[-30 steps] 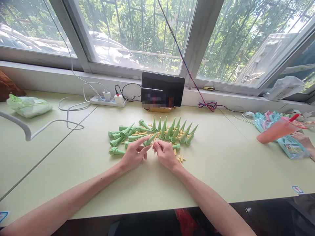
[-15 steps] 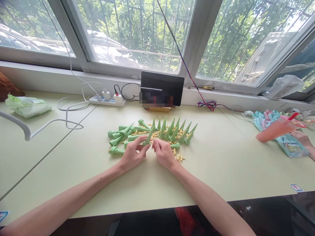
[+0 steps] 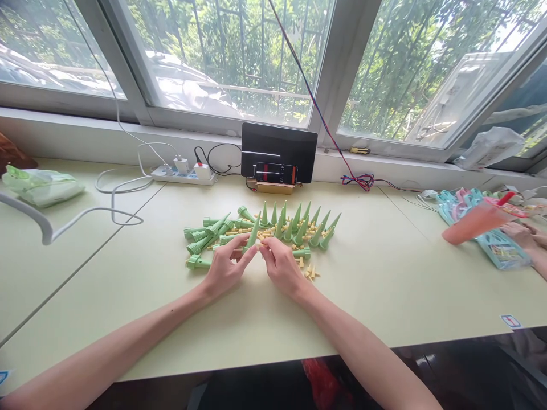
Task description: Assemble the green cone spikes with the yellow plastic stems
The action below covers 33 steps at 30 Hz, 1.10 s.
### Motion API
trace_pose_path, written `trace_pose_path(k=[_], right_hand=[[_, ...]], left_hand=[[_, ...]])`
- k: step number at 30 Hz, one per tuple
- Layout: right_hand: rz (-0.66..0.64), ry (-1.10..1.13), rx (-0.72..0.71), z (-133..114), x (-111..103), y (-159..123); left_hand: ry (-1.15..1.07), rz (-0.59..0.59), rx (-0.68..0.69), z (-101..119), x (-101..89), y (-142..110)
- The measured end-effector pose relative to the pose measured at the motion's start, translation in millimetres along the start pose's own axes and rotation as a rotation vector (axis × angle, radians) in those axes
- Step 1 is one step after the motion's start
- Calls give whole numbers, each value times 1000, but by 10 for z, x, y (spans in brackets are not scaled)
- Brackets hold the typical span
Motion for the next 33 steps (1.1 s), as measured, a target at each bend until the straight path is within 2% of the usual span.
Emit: trace_pose_path(k=[6,16,21,27,33], right_hand=[[60,-5,-18,-28,-71,-6],[95,8,-2,1,-102,-19],[38,101,102,137,-39,-25],[-82,339,258,257,87,-36],[-103,408,302,299,119,-29]], left_hand=[[-63,-30,-23,-20,27,-4],[-73,-6,24,30,16,3],[-127,-21,32,-9,54,-5],[-188,-4,31,-3,48,13],[-143,27,39,-21,35,1]])
Point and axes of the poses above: each hand's wrist, its own y-axis towards the middle knuckle, its own x-axis out of the palm, z = x × y, the point moved 10 cm from there along y, towards the middle knuckle, and after that the axes turned 7 degrees about x, right-handed, at the moved point
